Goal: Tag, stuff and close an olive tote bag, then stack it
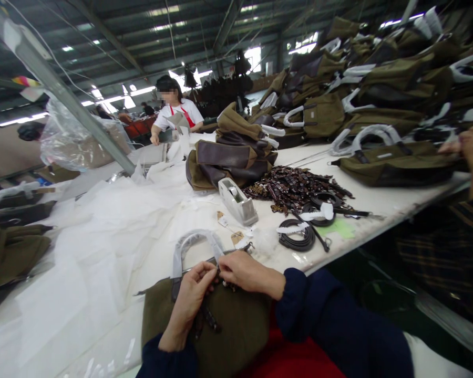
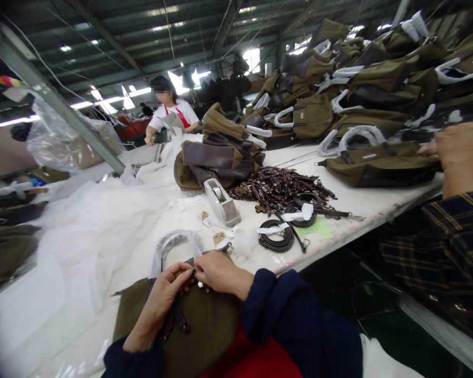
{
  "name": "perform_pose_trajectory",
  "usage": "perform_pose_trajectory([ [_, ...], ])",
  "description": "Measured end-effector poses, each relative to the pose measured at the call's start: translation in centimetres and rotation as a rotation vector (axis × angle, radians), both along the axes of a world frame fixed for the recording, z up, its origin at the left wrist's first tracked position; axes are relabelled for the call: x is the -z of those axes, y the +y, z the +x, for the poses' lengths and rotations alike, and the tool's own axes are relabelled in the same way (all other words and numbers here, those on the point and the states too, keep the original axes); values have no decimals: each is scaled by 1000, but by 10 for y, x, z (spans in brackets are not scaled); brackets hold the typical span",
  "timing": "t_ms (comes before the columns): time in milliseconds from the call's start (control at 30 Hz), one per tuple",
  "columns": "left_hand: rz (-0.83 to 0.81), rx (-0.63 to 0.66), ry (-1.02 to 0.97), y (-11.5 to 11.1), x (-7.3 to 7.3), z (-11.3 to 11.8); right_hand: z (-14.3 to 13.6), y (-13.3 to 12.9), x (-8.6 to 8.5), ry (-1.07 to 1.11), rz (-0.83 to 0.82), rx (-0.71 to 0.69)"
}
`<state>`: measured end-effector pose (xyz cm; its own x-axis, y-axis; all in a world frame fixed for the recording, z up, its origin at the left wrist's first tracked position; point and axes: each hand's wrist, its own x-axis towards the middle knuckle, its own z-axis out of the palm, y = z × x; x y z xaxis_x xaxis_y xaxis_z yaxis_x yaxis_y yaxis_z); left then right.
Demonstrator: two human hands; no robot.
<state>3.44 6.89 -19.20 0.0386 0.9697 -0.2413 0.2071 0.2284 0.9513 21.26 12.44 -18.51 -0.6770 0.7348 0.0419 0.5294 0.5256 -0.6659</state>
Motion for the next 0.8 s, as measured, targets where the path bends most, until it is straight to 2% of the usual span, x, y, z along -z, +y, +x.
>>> perform_pose_trajectory([
  [100, 5, 17, -4, 0, 1, -2, 0, -3, -1, -72, 23, 21],
  [300, 30, 22, 14, -1, 4, -3, 5, -6, -1, -61, 2, 26],
  [467, 56, 52, 64, -2, 4, -4, -2, -3, 0, -129, 73, 27],
  [667, 170, 43, 248, 5, 9, -1, -2, -2, -1, -120, 41, 17],
  [800, 291, 47, 418, 8, 11, 5, -1, -2, 5, -76, 30, 19],
])
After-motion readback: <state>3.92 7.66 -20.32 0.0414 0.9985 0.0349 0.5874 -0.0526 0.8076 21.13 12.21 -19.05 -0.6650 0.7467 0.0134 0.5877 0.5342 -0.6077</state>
